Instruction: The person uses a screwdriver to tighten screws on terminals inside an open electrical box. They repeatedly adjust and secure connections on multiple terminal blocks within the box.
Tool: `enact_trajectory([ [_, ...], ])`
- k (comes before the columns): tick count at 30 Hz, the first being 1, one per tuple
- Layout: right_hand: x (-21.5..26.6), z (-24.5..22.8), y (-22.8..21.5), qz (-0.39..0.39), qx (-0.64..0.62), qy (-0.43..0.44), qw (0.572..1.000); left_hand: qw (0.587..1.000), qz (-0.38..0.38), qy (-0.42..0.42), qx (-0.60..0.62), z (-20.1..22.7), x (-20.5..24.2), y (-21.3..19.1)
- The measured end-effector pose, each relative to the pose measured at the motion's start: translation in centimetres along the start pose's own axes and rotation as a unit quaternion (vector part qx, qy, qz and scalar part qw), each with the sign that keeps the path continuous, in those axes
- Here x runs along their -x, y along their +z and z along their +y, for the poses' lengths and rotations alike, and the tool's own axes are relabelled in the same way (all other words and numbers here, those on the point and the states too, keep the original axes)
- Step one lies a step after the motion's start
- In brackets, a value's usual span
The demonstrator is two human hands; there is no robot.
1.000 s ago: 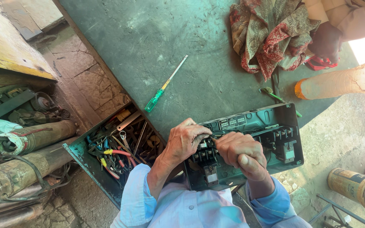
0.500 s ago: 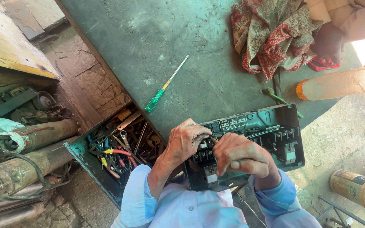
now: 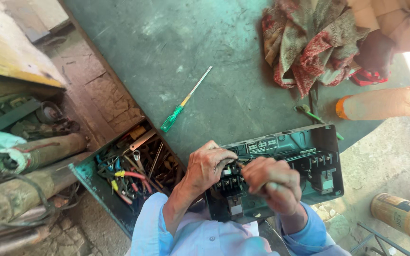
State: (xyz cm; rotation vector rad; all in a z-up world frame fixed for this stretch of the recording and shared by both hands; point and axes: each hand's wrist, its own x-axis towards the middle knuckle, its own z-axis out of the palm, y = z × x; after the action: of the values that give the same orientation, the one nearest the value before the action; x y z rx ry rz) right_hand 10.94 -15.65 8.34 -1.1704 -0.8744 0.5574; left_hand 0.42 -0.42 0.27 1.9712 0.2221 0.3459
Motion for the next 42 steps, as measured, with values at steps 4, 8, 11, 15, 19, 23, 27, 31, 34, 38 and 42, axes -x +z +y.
enact_trajectory([
  [4, 0.0, 0.3, -0.6, -0.041, -0.019, 0.014, 0.999, 1.0, -0.004, 0.003, 0.001, 0.1, -0.3, -0.1],
  [8, 0.3, 0.3, 0.6, 0.001, 0.04, -0.014, 0.999, 1.0, -0.016, -0.01, -0.001, 0.4, -0.3, -0.2],
  [11, 0.4, 0.5, 1.5, 0.056, 0.031, 0.01, 0.998, 1.0, -0.023, -0.013, -0.005, 0.4, -0.3, -0.3],
  [15, 1.1, 1.0, 2.9, 0.151, -0.001, 0.015, 0.988, 1.0, -0.024, -0.002, -0.006, 0.1, -0.3, -0.1],
  [19, 1.5, 1.8, 4.3, 0.265, -0.033, 0.0, 0.964, 1.0, -0.017, 0.001, -0.005, 0.1, 0.0, 0.0],
  [23, 1.5, 1.6, 4.0, 0.271, -0.01, -0.018, 0.962, 1.0, -0.015, 0.015, 0.0, -0.1, -0.1, -0.2],
  [27, 1.7, 0.7, 2.7, 0.215, 0.043, 0.008, 0.976, 1.0, -0.009, 0.015, -0.006, 0.4, 0.5, -0.2],
  [31, 1.7, -0.5, 1.8, 0.211, -0.076, -0.034, 0.974, 0.999, -0.013, 0.035, 0.0, 1.4, 2.3, -1.3],
  [34, 2.0, -1.9, 1.4, 0.225, 0.061, -0.139, 0.962, 0.999, -0.008, 0.043, 0.0, 1.8, 3.1, -1.6],
  [38, 3.2, -4.0, 1.6, 0.157, -0.122, -0.084, 0.976, 1.0, 0.011, 0.015, 0.01, 1.5, 4.0, -1.5],
  [42, 3.6, -4.2, 2.7, 0.076, -0.091, -0.063, 0.991, 0.999, 0.026, 0.031, 0.016, 1.1, 5.7, -2.2],
])
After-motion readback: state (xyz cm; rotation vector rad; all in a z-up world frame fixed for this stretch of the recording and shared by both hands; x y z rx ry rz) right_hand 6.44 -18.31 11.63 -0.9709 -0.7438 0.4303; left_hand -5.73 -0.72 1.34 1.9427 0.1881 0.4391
